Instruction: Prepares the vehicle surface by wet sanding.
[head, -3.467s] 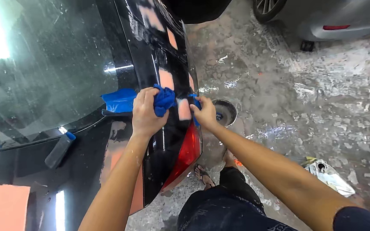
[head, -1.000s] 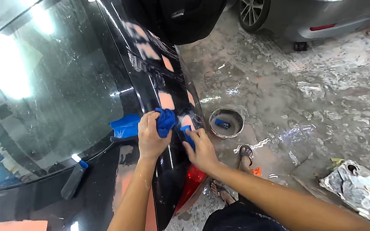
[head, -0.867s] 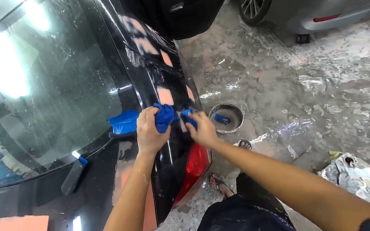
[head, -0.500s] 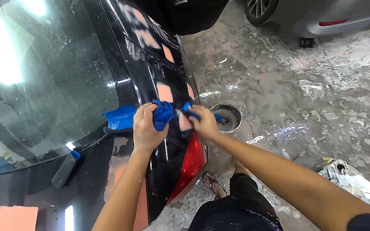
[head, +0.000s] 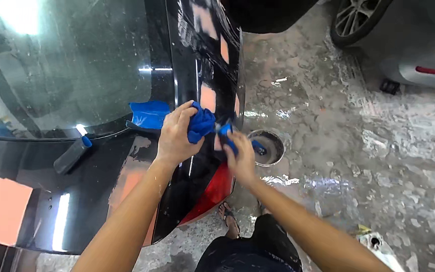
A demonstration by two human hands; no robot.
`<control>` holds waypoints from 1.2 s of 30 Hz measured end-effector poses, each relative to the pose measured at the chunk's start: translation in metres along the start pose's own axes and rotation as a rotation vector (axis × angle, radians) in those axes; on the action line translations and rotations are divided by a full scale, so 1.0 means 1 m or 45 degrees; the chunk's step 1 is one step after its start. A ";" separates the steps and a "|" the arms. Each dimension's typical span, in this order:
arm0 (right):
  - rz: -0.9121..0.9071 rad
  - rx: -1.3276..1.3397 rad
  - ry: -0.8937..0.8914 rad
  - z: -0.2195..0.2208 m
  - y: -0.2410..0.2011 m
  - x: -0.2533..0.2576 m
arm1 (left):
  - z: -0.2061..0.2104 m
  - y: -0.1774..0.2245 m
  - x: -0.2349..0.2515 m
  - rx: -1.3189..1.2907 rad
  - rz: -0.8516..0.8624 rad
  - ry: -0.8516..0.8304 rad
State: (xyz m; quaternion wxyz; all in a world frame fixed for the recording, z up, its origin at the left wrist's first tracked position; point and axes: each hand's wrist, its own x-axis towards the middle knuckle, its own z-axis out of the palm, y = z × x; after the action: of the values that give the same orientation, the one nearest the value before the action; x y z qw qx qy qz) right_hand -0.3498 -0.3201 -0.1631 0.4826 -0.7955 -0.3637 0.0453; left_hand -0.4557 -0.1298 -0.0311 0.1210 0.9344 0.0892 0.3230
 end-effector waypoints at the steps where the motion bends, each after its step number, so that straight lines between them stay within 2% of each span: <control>1: -0.104 0.012 -0.007 0.000 0.003 -0.015 | 0.001 -0.001 0.001 0.005 -0.003 0.007; 2: -0.194 0.015 -0.013 -0.001 0.012 -0.021 | 0.001 -0.001 0.000 0.010 -0.004 0.013; 4: -0.256 0.011 -0.035 -0.002 0.027 0.001 | 0.000 -0.003 0.001 0.012 0.000 0.003; 6: -0.131 0.029 0.001 -0.001 0.030 0.033 | -0.001 -0.001 0.000 0.010 0.001 -0.016; 8: -0.032 0.024 -0.013 -0.002 0.019 0.039 | -0.001 0.002 0.000 0.009 -0.020 -0.018; 9: -0.062 0.005 -0.055 -0.005 0.014 0.027 | -0.002 0.003 0.001 0.010 -0.030 -0.019; 12: -0.363 -0.013 -0.103 -0.008 0.023 -0.011 | -0.001 0.002 0.003 0.047 -0.036 -0.005; 14: -0.454 -0.006 -0.096 -0.006 0.035 0.004 | -0.002 0.002 0.002 0.076 -0.033 -0.024; 17: -0.290 0.043 -0.057 0.002 0.029 0.034 | -0.001 0.003 0.000 0.128 -0.050 -0.059; 19: -0.203 0.066 -0.074 0.001 0.011 0.018 | -0.001 0.004 0.000 0.161 -0.075 -0.073; 22: -0.388 0.061 -0.129 -0.004 0.014 -0.019 | -0.001 0.004 0.002 0.194 -0.082 -0.061; 24: -0.472 0.037 -0.109 -0.002 0.022 0.000 | -0.003 0.001 0.005 0.215 -0.078 -0.066; 26: -0.373 0.026 -0.054 0.000 0.018 0.022 | -0.003 0.001 0.003 0.212 -0.074 -0.074; 28: -0.280 0.009 -0.026 0.000 0.007 0.020 | -0.003 0.002 0.002 0.210 -0.076 -0.070; 31: -0.419 -0.005 -0.136 -0.008 0.012 -0.015 | -0.003 0.000 0.005 0.199 -0.068 -0.063; 33: -0.505 -0.039 -0.158 -0.009 0.022 -0.006 | -0.003 -0.003 0.006 0.200 -0.051 -0.047; 36: -0.323 -0.023 -0.076 -0.001 0.017 0.019 | -0.002 -0.003 0.003 0.204 -0.035 -0.038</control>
State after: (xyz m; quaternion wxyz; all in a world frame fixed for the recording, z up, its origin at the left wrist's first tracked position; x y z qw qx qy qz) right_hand -0.3265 -0.3130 -0.1706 0.4661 -0.7456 -0.4762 0.0042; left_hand -0.4552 -0.1261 -0.0287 0.0515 0.9445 0.1260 0.2991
